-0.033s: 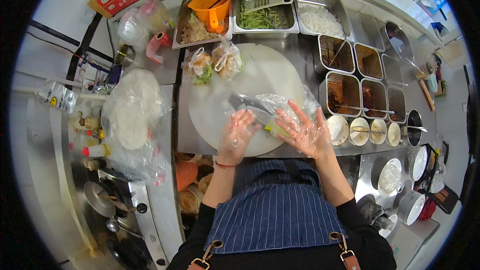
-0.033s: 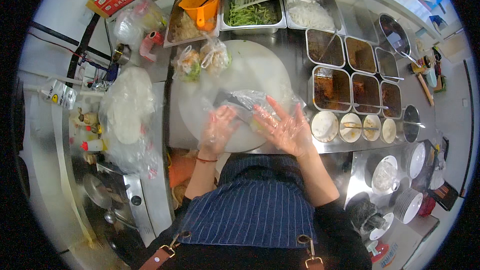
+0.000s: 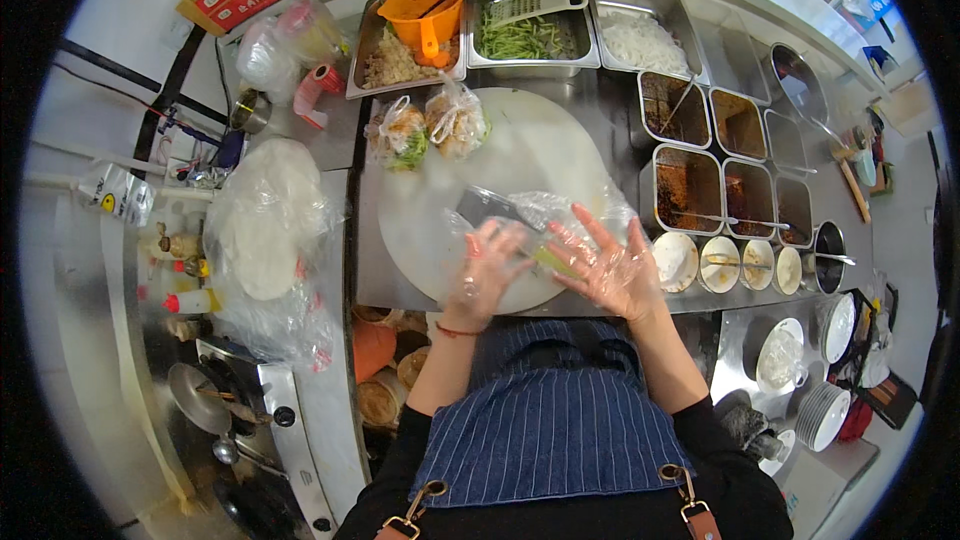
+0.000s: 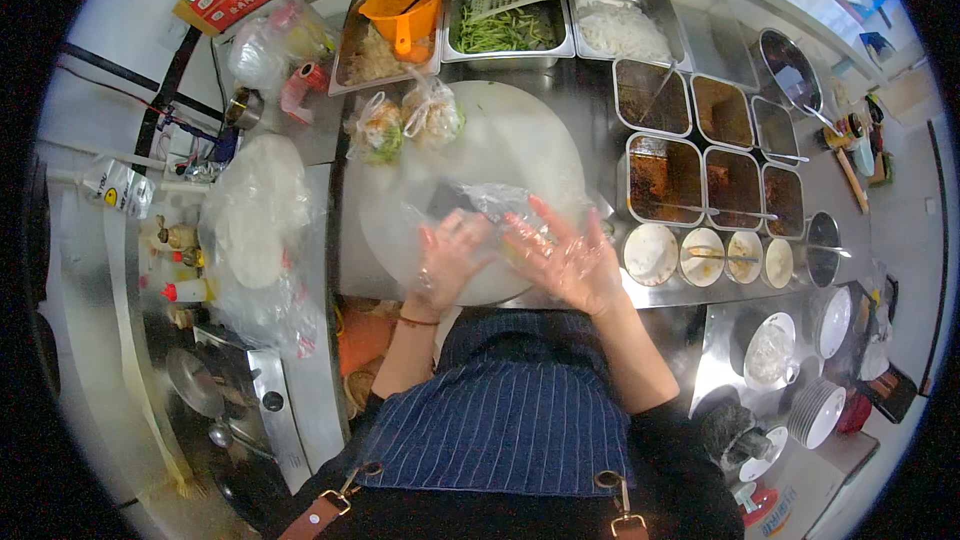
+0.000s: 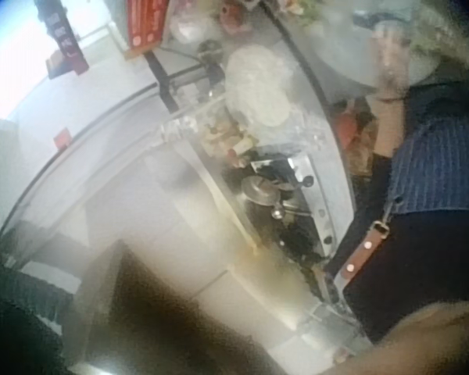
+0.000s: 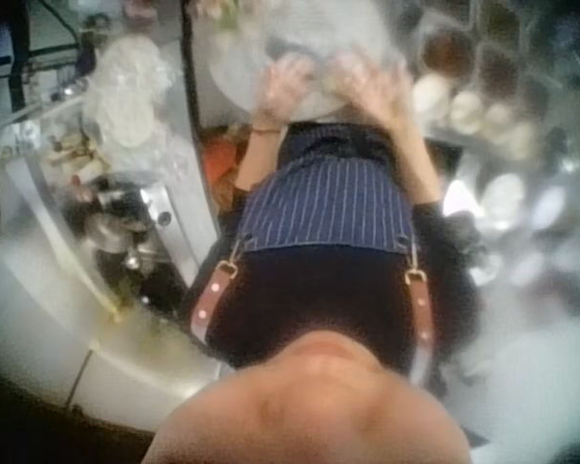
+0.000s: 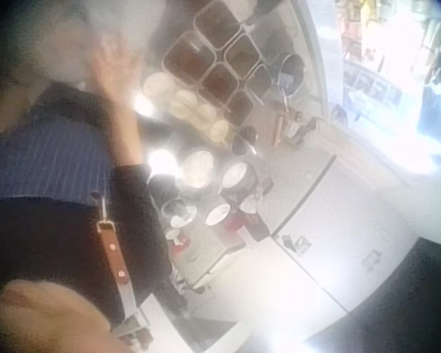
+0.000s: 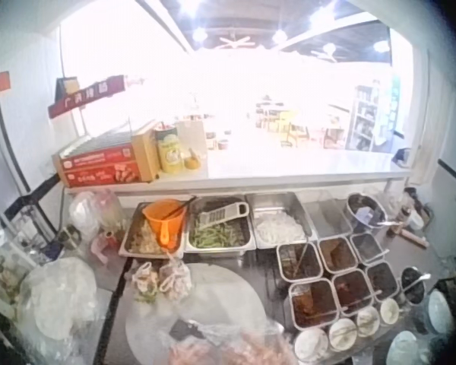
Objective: The person assembles two noodle dishes by layering rice noodles, shredded vegetables, and various sauces into bowls. They then wrap each bowl in plastic and place them on the counter.
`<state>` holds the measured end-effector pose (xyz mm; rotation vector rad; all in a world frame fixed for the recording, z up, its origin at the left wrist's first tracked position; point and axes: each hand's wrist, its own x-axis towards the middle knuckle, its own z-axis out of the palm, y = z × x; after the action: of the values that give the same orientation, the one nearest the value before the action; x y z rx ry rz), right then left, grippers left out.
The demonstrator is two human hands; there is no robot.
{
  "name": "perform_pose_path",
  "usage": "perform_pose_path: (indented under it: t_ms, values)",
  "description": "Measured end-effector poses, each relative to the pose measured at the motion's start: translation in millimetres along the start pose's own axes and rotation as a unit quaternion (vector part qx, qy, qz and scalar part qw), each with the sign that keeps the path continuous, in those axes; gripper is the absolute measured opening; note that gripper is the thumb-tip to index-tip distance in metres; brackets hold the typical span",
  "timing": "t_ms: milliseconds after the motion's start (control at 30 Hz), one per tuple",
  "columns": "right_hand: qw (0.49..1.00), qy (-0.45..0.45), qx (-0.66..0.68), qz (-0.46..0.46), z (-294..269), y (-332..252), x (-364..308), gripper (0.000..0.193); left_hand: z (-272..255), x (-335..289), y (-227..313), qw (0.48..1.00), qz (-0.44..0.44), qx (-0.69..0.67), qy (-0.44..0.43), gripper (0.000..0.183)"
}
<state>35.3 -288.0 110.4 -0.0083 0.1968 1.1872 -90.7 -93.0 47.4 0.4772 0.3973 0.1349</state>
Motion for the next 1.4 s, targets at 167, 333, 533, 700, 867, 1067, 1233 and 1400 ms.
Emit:
perform_pose_path:
  t_ms: [167,333,533,700,867,1067,1233,1400]
  values:
    - [0.991,0.092,-0.03,0.095,-14.8,4.2,6.7,0.07,16.0,19.7,-16.9,0.998,0.031,0.05,-0.034,0.055]
    - [0.986,0.02,-0.163,-0.008,-18.0,-11.9,5.6,0.069,26.0,9.5,7.6,0.995,0.087,0.035,0.017,0.062]
    - [0.642,0.208,-0.595,-0.437,9.1,-31.8,43.6,0.061,40.7,-7.1,20.0,0.976,0.073,-0.19,-0.081,0.075]
    - [0.645,0.113,-0.741,-0.151,4.8,3.1,69.1,0.031,53.5,-8.7,4.9,0.978,0.01,-0.151,-0.147,0.077]
    - [0.742,0.145,-0.639,-0.142,-3.2,-17.0,73.5,0.02,72.4,-38.1,-6.9,0.974,-0.001,-0.154,-0.169,0.078]
    - [0.803,0.141,-0.576,-0.058,-3.3,-39.3,77.2,0.017,83.9,-88.4,-24.9,0.994,0.063,-0.031,-0.08,0.077]
    - [0.776,0.12,-0.611,-0.096,-19.8,-28.9,100.6,0.021,74.6,-133.5,-19.0,0.984,0.135,-0.106,-0.038,0.063]
    - [0.652,0.139,-0.745,0.011,2.7,-42.5,124.1,0.041,43.9,-109.5,1.9,0.961,0.188,-0.185,-0.082,0.069]
